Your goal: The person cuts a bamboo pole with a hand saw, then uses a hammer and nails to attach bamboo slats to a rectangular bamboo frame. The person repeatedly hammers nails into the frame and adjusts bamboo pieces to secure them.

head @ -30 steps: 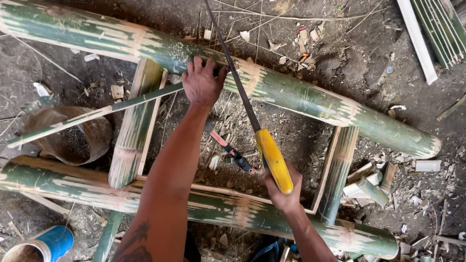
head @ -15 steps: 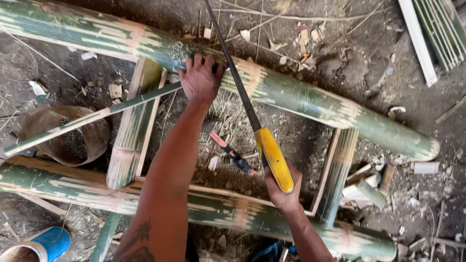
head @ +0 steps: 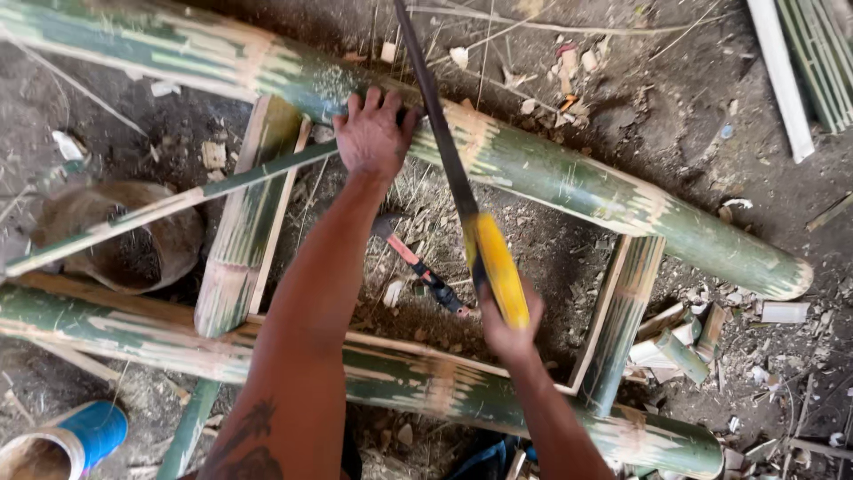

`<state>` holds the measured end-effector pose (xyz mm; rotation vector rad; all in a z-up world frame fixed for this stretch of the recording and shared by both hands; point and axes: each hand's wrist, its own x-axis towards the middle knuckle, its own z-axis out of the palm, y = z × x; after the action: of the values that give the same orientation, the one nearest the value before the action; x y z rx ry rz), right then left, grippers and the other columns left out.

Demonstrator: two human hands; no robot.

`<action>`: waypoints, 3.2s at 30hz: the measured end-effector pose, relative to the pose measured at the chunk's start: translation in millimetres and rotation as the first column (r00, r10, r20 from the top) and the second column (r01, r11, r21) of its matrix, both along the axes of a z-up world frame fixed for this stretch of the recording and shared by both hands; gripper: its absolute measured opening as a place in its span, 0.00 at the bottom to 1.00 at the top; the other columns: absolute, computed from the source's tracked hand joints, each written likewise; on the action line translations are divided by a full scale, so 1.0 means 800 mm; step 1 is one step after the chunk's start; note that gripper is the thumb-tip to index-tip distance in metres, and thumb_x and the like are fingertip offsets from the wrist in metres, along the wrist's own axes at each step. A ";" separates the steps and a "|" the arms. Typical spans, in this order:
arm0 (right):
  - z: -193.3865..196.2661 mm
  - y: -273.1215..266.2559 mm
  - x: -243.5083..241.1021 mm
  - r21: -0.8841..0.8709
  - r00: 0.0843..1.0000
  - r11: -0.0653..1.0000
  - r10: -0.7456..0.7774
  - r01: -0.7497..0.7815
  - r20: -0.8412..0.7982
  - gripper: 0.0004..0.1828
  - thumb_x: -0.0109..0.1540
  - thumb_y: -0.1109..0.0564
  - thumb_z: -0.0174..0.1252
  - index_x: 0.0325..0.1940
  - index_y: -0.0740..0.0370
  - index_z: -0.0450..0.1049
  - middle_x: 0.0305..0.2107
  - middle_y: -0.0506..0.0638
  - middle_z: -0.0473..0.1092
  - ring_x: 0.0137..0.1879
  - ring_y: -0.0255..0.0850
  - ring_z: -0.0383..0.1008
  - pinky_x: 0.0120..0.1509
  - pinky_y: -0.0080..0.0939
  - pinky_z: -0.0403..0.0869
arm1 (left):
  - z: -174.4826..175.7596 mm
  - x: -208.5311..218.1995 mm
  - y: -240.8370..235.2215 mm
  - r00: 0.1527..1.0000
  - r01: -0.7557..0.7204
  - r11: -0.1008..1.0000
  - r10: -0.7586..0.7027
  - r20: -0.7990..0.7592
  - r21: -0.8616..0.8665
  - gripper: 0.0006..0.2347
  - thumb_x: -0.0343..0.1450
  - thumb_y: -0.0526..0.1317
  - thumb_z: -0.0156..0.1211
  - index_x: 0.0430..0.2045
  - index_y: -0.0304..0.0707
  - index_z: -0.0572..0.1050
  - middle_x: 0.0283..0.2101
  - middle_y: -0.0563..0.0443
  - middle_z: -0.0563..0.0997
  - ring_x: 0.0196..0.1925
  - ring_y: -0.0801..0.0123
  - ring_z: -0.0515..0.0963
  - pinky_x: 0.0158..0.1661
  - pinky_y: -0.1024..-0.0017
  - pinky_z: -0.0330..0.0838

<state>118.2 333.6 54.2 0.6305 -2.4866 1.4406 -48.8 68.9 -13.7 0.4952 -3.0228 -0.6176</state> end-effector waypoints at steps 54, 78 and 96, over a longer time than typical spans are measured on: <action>0.067 -0.400 0.264 0.588 0.217 0.340 0.938 -0.734 -0.270 0.18 0.54 0.60 0.67 0.47 0.55 0.73 0.39 0.47 0.73 0.52 0.47 0.75 0.58 0.51 0.68 | -0.173 0.487 0.012 0.821 0.437 0.841 -0.227 -0.524 0.320 0.26 0.72 0.53 0.55 0.66 0.54 0.61 0.67 0.49 0.64 0.67 0.55 0.67 0.61 0.48 0.64; -0.012 -0.328 0.169 0.137 0.714 0.710 0.641 -0.691 0.282 0.11 0.69 0.64 0.59 0.55 0.57 0.76 0.48 0.50 0.79 0.52 0.40 0.82 0.56 0.39 0.83 | -0.072 0.517 -0.019 0.912 0.384 0.921 -0.389 -0.129 -0.063 0.23 0.68 0.46 0.64 0.60 0.66 0.69 0.56 0.55 0.71 0.58 0.59 0.72 0.57 0.55 0.71; -0.166 -0.091 0.023 0.812 0.816 0.475 -0.280 -0.340 0.506 0.27 0.59 0.56 0.67 0.58 0.62 0.66 0.42 0.58 0.73 0.38 0.47 0.74 0.38 0.54 0.76 | -0.016 0.509 0.030 0.697 0.703 0.698 -0.714 0.065 0.133 0.31 0.67 0.35 0.66 0.66 0.68 0.66 0.63 0.51 0.70 0.65 0.57 0.67 0.64 0.54 0.63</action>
<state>136.7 261.0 -78.5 0.3539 -3.7177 0.1064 358.5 92.7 -26.8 -0.7392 -3.2317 -0.7669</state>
